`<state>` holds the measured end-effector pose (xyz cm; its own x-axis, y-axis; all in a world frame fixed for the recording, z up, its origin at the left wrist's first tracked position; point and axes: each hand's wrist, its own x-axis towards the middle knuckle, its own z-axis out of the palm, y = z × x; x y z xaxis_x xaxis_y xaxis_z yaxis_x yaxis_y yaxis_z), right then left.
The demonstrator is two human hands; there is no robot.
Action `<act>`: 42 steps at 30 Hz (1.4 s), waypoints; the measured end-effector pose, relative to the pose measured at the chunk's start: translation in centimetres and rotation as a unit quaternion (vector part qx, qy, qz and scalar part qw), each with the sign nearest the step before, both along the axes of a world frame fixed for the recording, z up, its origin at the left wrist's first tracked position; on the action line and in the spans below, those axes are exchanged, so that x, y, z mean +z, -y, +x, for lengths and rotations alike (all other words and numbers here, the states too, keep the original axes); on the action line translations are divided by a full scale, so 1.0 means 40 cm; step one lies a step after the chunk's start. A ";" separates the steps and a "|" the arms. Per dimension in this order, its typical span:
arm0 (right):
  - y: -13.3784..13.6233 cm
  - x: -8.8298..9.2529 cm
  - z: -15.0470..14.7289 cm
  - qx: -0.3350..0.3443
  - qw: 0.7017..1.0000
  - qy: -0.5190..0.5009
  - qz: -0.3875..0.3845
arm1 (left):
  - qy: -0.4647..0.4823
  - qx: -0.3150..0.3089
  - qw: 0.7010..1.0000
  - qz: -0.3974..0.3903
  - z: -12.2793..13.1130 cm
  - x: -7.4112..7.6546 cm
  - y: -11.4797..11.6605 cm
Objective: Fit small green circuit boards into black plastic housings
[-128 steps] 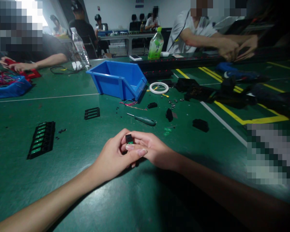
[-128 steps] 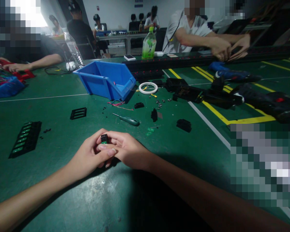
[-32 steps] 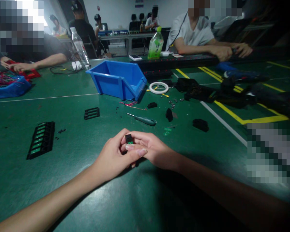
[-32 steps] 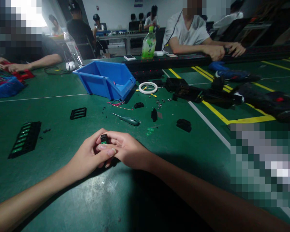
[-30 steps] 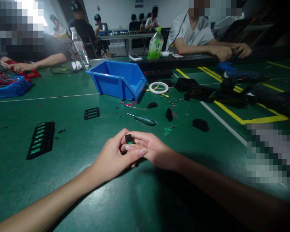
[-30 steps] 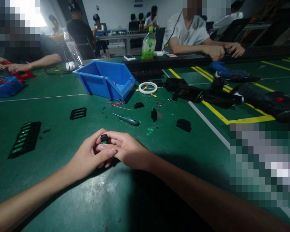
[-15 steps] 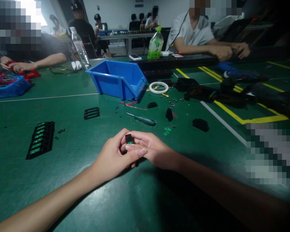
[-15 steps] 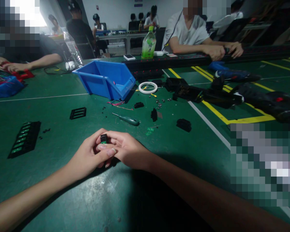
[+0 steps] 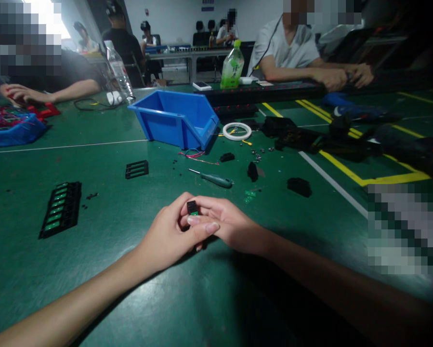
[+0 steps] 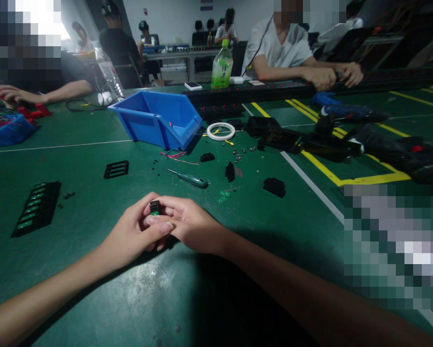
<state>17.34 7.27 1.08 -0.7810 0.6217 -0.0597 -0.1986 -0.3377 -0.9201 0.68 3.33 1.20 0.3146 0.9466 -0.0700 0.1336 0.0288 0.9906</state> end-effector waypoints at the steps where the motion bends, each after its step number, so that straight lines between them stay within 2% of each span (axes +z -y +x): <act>1: 0.000 0.000 0.000 -0.001 1.000 0.000 -0.001 | 0.001 0.000 1.000 0.000 0.000 -0.001 0.000; 15: 0.000 -0.002 0.003 0.001 1.000 -0.005 0.008 | 0.031 -0.006 0.999 -0.006 0.002 0.002 0.000; 42: 0.002 -0.002 -0.002 -0.005 1.000 -0.011 0.000 | -0.026 -0.003 1.000 0.015 -0.004 -0.007 0.001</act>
<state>17.27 7.19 1.01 -0.7765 0.6287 -0.0429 -0.2219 -0.3365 -0.9152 0.52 3.30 0.91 0.3164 0.9468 -0.0590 0.1860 -0.0010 0.9826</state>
